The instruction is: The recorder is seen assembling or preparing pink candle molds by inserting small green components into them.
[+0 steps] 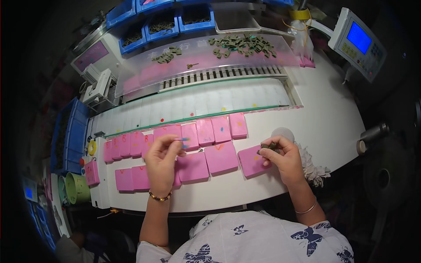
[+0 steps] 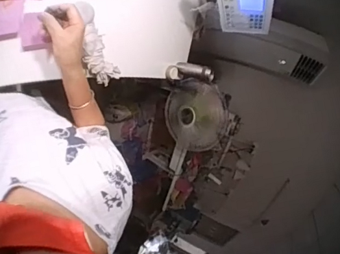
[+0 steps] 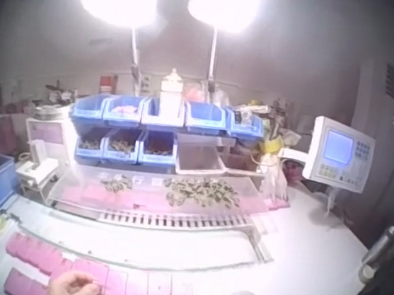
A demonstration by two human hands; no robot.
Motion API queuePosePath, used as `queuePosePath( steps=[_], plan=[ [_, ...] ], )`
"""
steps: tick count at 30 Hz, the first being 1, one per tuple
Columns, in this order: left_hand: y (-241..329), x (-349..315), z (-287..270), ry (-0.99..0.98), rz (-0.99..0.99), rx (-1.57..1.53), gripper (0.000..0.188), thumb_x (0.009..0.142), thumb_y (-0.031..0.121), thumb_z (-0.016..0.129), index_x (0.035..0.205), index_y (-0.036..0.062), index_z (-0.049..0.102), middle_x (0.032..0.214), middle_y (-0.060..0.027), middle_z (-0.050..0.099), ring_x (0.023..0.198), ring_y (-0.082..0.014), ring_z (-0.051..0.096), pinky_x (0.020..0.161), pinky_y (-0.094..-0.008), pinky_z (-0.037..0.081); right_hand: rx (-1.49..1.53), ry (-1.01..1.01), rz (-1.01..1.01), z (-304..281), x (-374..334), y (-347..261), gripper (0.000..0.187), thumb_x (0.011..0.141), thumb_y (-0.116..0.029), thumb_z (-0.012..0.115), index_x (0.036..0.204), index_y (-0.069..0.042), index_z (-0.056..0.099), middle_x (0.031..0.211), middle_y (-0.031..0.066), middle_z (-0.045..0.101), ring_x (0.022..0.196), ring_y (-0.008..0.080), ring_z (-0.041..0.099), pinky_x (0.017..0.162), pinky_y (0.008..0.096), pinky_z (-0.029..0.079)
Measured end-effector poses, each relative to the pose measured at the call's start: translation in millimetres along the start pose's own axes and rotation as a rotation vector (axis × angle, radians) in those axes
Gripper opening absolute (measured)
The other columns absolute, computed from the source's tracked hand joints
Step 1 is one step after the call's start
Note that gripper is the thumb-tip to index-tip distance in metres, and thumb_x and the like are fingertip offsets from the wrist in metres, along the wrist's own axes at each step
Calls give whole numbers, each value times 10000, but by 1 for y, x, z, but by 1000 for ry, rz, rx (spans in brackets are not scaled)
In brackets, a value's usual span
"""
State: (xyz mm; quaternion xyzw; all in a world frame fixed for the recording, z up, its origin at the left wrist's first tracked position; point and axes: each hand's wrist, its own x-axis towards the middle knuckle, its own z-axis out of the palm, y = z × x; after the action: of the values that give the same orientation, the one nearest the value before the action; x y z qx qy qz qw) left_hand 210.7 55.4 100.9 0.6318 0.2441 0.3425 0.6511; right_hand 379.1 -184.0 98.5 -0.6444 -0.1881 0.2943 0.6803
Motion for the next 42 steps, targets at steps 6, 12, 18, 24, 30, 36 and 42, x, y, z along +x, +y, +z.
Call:
queuePosePath(
  steps=[6, 12, 18, 24, 30, 36, 42],
  plan=[
    [-16, -11, 24, -315, -113, 400, 189, 882, 78, 720, 1040, 2, 652, 850, -20, 658, 713, -78, 598, 651, -216, 493, 303, -142, 80, 27, 4, -16, 254, 1016, -113, 538, 1208, 29, 625, 1012, 93, 667, 856, 127, 675, 709, 229, 562],
    [1, -14, 49, -312, 289, 572, 263, 841, 66, 757, 1071, 6, 644, 934, -9, 647, 813, -82, 595, 731, -242, 499, 181, -187, -16, 36, 3, -5, 261, 1022, -115, 526, 1226, -6, 648, 1097, 61, 621, 945, 114, 629, 818, 230, 535],
    [-11, -28, 62, -358, 90, 130, 220, 809, 66, 776, 1000, 26, 674, 947, -43, 675, 800, -104, 615, 715, -254, 508, -125, -201, -264, 57, -3, -8, 271, 993, -72, 556, 1237, -27, 665, 1066, 56, 565, 918, 118, 559, 761, 241, 493],
    [-4, -25, 61, -273, 112, 153, 154, 817, 18, 743, 962, 18, 689, 882, -46, 680, 768, -95, 608, 665, -239, 498, -523, -71, -723, 45, 6, -12, 231, 894, -6, 638, 1121, -4, 683, 930, 128, 655, 814, 244, 633, 699, 338, 508],
    [4, -21, 57, -304, 404, 392, 185, 789, -35, 712, 966, 18, 701, 847, -73, 697, 765, -137, 649, 696, -266, 509, -759, -77, -881, 44, 6, -26, 193, 804, -11, 701, 995, -19, 677, 878, 123, 666, 773, 297, 642, 674, 380, 516],
    [11, -21, 55, -334, 601, 534, 224, 733, -47, 716, 938, 39, 697, 826, -87, 675, 741, -227, 636, 648, -320, 488, -857, -144, -877, 40, 6, -30, 151, 763, -36, 714, 901, -34, 654, 802, 98, 633, 736, 274, 633, 641, 383, 507],
    [12, -20, 54, -377, 688, 555, 260, 692, -58, 729, 931, 35, 688, 828, -90, 660, 734, -249, 620, 632, -338, 483, -757, -277, -779, 37, 6, -36, 97, 746, -33, 679, 795, -31, 595, 697, 99, 577, 657, 267, 594, 608, 375, 482]
  ],
)
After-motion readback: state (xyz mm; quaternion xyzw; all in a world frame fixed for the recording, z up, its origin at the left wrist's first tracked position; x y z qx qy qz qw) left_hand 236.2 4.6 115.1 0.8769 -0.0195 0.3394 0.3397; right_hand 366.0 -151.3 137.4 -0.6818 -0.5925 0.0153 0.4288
